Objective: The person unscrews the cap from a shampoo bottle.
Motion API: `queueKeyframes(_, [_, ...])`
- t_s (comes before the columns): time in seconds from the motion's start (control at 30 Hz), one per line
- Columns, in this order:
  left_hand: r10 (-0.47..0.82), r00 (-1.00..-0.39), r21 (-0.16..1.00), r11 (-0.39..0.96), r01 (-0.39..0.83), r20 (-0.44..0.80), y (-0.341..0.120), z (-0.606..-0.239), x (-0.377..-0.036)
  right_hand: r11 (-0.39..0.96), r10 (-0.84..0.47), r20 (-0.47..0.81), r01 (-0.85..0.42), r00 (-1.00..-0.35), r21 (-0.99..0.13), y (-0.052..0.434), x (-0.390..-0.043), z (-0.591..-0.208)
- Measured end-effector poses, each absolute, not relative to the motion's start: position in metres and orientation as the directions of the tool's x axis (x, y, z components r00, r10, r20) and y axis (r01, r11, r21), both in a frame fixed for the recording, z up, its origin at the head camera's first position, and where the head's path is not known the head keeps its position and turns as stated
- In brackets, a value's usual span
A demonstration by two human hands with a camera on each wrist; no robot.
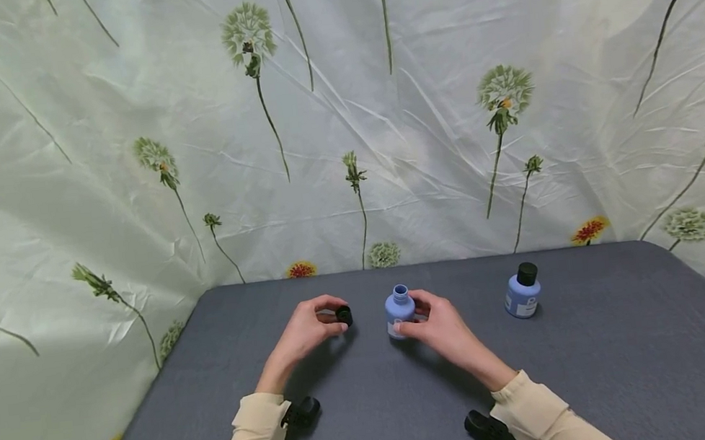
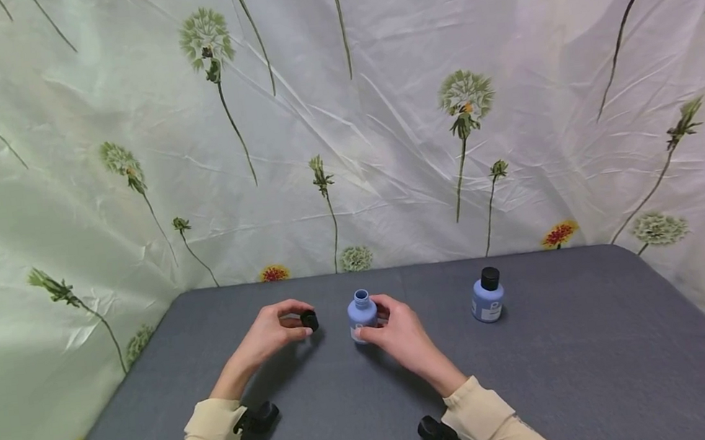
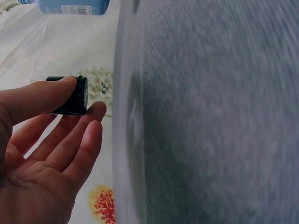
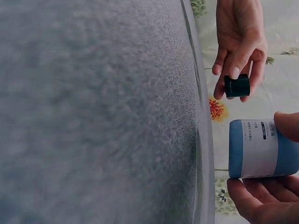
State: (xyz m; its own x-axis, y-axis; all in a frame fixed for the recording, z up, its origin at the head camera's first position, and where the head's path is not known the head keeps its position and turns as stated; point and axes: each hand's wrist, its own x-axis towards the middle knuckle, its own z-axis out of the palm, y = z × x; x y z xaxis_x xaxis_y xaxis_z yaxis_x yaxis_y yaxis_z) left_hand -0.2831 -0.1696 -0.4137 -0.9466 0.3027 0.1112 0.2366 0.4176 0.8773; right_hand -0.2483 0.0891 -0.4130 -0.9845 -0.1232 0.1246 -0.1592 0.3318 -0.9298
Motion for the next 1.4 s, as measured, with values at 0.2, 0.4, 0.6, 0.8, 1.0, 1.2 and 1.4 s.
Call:
queueKeyframes(0.2, [0.240,-0.963,0.891,0.401,0.210,0.119,-0.179,-0.415,-0.289,0.305,-0.134,0.157,-0.192,-0.978,-0.933,0.079,-0.258,-0.413])
queueKeyframes(0.4, [0.193,-0.970,0.870,0.441,0.221,0.148,-0.188,-0.416,-0.294,0.309,-0.138,0.166,-0.202,-0.976,-0.929,0.071,-0.267,-0.410])
queueKeyframes(0.6, [0.161,-0.978,0.857,0.478,0.193,0.130,-0.195,-0.413,-0.299,0.338,-0.145,0.159,-0.200,-0.977,-0.920,0.063,-0.276,-0.409])
queueKeyframes(0.8, [0.141,-0.986,0.852,0.501,0.153,0.094,-0.203,-0.410,-0.301,0.335,-0.156,0.148,-0.193,-0.977,-0.922,0.055,-0.283,-0.412])
queueKeyframes(1.0, [0.147,-0.985,0.816,0.556,0.160,0.093,-0.210,-0.411,-0.305,0.346,-0.157,0.122,-0.170,-0.980,-0.923,0.050,-0.288,-0.416])
queueKeyframes(1.2, [0.165,-0.984,0.780,0.605,0.158,0.071,-0.218,-0.413,-0.311,0.351,-0.162,0.124,-0.175,-0.979,-0.920,0.044,-0.293,-0.416])
queueKeyframes(1.4, [0.214,-0.975,0.768,0.613,0.185,0.064,-0.219,-0.414,-0.314,0.354,-0.164,0.130,-0.181,-0.978,-0.918,0.041,-0.295,-0.416])
